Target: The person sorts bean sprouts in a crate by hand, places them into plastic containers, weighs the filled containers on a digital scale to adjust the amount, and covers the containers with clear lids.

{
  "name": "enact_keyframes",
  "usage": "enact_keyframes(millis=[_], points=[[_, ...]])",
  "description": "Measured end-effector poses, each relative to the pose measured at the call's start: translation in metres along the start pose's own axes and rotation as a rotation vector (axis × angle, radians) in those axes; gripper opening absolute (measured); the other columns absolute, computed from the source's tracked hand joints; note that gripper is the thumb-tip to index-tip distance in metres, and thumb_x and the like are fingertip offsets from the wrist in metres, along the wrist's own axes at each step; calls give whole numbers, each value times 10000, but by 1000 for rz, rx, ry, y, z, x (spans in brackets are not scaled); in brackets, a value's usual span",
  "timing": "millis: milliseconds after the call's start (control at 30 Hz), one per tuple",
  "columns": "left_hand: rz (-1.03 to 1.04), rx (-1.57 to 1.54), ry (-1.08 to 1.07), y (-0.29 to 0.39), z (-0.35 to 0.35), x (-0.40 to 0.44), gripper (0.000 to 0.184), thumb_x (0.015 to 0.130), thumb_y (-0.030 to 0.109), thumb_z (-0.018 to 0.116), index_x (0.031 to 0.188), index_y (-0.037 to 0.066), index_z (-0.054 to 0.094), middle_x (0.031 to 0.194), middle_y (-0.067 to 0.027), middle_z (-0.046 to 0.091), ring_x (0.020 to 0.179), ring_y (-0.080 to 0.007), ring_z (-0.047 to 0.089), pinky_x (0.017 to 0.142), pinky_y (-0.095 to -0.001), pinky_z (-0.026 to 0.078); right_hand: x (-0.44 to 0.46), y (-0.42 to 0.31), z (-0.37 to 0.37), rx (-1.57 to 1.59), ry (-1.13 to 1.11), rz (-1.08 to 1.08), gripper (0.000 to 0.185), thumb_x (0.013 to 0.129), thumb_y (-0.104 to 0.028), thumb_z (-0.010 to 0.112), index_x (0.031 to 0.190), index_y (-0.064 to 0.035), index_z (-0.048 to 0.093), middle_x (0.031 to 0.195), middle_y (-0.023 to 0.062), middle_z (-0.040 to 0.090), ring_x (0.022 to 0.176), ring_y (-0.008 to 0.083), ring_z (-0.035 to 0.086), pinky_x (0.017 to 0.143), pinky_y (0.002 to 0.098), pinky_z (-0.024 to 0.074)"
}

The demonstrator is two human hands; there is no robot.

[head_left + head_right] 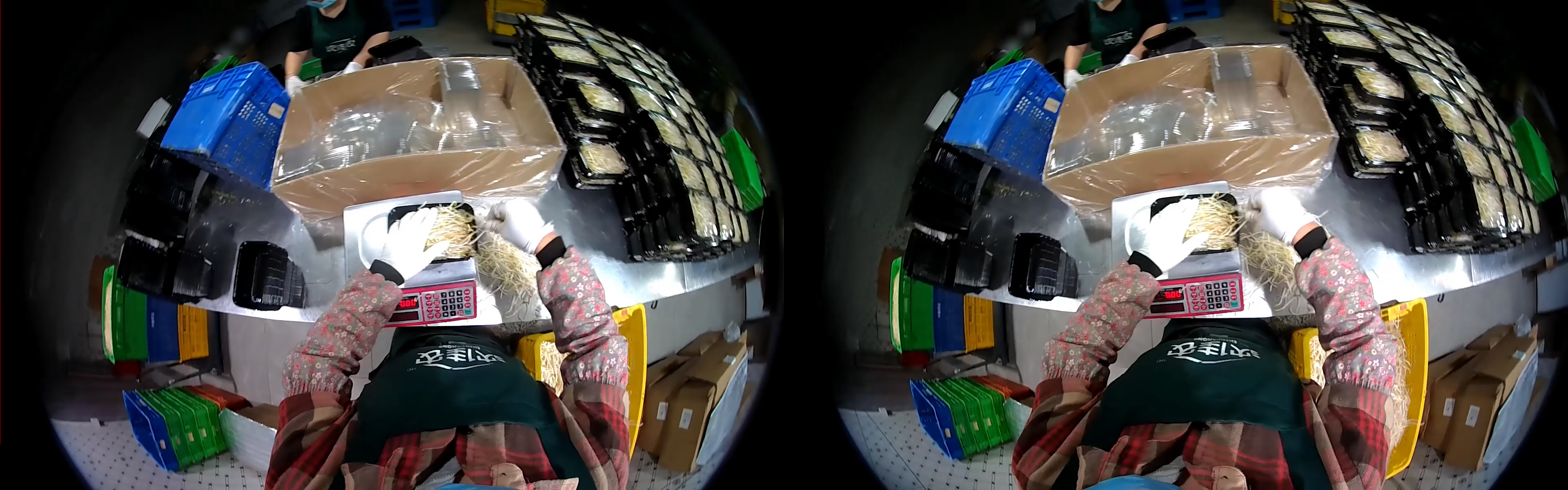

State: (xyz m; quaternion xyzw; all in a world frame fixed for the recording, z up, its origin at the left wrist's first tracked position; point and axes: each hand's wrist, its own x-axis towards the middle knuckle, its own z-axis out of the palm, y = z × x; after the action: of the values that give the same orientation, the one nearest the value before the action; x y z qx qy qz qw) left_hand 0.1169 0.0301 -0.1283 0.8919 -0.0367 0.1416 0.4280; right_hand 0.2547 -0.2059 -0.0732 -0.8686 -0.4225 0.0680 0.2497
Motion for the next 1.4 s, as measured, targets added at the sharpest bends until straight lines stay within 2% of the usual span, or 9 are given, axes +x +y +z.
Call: enact_keyframes(millis=[33, 200, 233, 400, 500, 733, 1100, 1200, 1400], points=[[131, 708, -107, 28, -25, 1, 592, 922, 404, 608, 1353, 7, 521, 1349, -133, 573, 1265, -262, 518, 1107, -399, 375, -7, -4, -25, 57, 24, 60, 181, 812, -239, 721, 811, -58, 712, 757, 175, 672, 727, 359, 657, 675, 431, 517], [-13, -411, 84, -19, 7, -5, 697, 808, 335, 770, 1353, -20, 520, 1319, -178, 579, 1234, -298, 543, 1086, -396, 405, -51, 54, -34, 387, 178, 293, 177, 843, -178, 739, 908, -15, 733, 735, 152, 685, 651, 212, 635, 663, 353, 508], [61, 28, 31, -9, -1, -2, 723, 781, 343, 788, 1347, -22, 526, 1301, -187, 588, 1217, -312, 552, 1078, -400, 412, -60, 63, -20, 453, 249, 326, 202, 846, -205, 743, 888, -7, 735, 694, 132, 683, 621, 235, 626, 656, 349, 508], [69, 513, -49, 35, -31, 9, 860, 736, 544, 746, 1371, 13, 518, 1397, -160, 529, 1283, -313, 484, 1095, -443, 367, -107, 113, 51, -195, -185, 549, 986, 647, -523, 852, 1451, -128, 439, 1407, 216, 485, 1276, 392, 477, 1035, 475, 430], [150, 491, 74, 38, -31, 9, 884, 687, 493, 806, 1354, -12, 523, 1408, -200, 510, 1276, -348, 487, 1093, -457, 365, -118, 91, 74, -436, -28, 574, 1156, 566, -533, 887, 1475, -65, 349, 1338, 203, 535, 1260, 369, 495, 1025, 492, 427], [107, 547, -129, 18, -11, 4, 779, 760, 422, 770, 1387, 41, 507, 1417, -176, 495, 1310, -362, 438, 1105, -471, 330, -135, 126, 99, -171, 144, 579, 269, 825, -360, 694, 925, -115, 740, 806, 153, 697, 776, 346, 681, 719, 448, 549], [58, 187, 305, 8, -26, -8, 534, 946, 282, 573, 1367, -41, 512, 1359, -232, 547, 1230, -378, 524, 1073, -421, 381, -84, 50, -41, 562, 269, 290, 255, 800, -101, 786, 1019, 10, 717, 840, 146, 705, 733, 156, 618, 727, 314, 508], [-68, -183, 398, 6, -30, -9, 491, 1058, 241, 351, 1437, -64, 420, 1447, -210, 494, 1334, -310, 485, 1111, -370, 362, -36, -6, -53, 375, 225, 9, 261, 823, -188, 755, 1021, -22, 719, 883, 124, 687, 783, 221, 650, 723, 344, 518], [81, 55, 439, -8, -21, -10, 508, 1041, 200, 402, 1506, 8, 338, 1451, -205, 484, 1340, -284, 480, 1123, -367, 341, 48, -74, 46, -212, 65, -339, 246, 830, -283, 680, 973, -82, 685, 908, 131, 617, 897, 328, 624, 761, 441, 521]])
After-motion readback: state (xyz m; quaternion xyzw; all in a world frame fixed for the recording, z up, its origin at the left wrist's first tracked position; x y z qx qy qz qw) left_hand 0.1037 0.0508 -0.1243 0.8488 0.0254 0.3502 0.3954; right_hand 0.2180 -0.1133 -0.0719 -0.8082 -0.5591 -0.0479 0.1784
